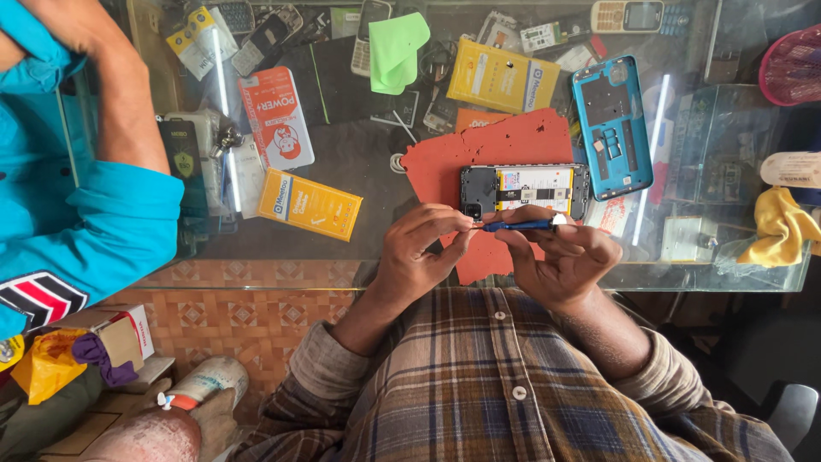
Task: The person uses a screwdriver to tighten screws on the exposed internals of a disassembled smartphone lying on a red mat, then aligns the blue back cover onto the phone body and presses it into place. The person then powers the phone on and it boots up on the mat.
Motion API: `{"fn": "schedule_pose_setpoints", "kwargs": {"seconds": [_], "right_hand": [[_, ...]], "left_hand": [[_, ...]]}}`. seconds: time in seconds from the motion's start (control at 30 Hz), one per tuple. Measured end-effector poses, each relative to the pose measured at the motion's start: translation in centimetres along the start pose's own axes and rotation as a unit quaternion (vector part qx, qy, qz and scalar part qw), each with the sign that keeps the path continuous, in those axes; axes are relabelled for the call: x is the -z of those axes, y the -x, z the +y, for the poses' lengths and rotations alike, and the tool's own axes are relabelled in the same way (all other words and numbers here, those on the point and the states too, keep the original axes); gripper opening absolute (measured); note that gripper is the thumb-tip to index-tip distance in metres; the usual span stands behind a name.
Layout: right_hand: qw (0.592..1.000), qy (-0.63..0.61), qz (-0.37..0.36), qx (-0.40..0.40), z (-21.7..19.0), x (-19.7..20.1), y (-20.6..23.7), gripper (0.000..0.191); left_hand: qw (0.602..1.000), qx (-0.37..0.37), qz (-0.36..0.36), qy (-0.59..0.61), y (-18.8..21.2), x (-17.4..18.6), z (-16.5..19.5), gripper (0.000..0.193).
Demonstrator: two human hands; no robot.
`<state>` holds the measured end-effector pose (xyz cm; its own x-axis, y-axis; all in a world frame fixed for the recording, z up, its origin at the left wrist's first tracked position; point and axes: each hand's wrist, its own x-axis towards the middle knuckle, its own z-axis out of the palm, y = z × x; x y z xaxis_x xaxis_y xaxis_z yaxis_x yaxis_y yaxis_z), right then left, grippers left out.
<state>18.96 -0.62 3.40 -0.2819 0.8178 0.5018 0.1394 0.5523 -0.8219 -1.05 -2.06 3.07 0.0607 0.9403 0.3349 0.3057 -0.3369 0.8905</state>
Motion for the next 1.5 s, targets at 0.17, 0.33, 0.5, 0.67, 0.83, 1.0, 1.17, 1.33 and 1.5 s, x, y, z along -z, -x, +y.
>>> {"fn": "schedule_pose_setpoints", "kwargs": {"seconds": [0.17, 0.33, 0.5, 0.67, 0.83, 1.0, 1.17, 1.33, 1.5], "right_hand": [[1.0, 0.005, -0.016, 0.021, -0.2, -0.1, -0.5, 0.061], [0.996, 0.008, -0.053, 0.072, 0.9, -0.6, -1.2, 0.055], [0.988, 0.096, -0.067, 0.098, 3.9, -1.0, -2.7, 0.053], [0.996, 0.033, -0.067, 0.053, 5.3, -1.8, -3.1, 0.052], [0.994, 0.043, -0.082, 0.057, 5.1, -1.7, -2.8, 0.052], [0.992, 0.094, -0.085, 0.025, 4.5, -1.4, -3.2, 0.053], [0.979, 0.159, -0.072, 0.104, 4.6, -1.0, -3.8, 0.053], [0.994, 0.098, -0.04, 0.013, 5.8, -1.6, -3.1, 0.058], [0.992, 0.09, -0.09, 0.028, 5.7, -1.2, -3.0, 0.059]], "left_hand": [[1.0, -0.007, 0.009, -0.002, 0.3, -0.2, -0.3, 0.022], [1.0, -0.001, 0.006, -0.029, -0.7, -0.5, -0.9, 0.021], [0.987, -0.027, -0.039, -0.15, -2.1, 0.0, -2.1, 0.032], [0.982, -0.01, -0.051, -0.182, -2.3, -0.1, -2.7, 0.051], [0.981, -0.02, -0.051, -0.188, -1.9, -0.2, -3.0, 0.054], [0.979, -0.023, -0.046, -0.197, -1.8, -0.1, -2.9, 0.053], [0.982, 0.002, -0.07, -0.178, -2.0, 0.1, -2.9, 0.05], [0.976, -0.012, -0.075, -0.202, -1.9, 0.1, -3.1, 0.044], [0.974, -0.023, -0.077, -0.213, -1.9, 0.1, -3.3, 0.041]]}}
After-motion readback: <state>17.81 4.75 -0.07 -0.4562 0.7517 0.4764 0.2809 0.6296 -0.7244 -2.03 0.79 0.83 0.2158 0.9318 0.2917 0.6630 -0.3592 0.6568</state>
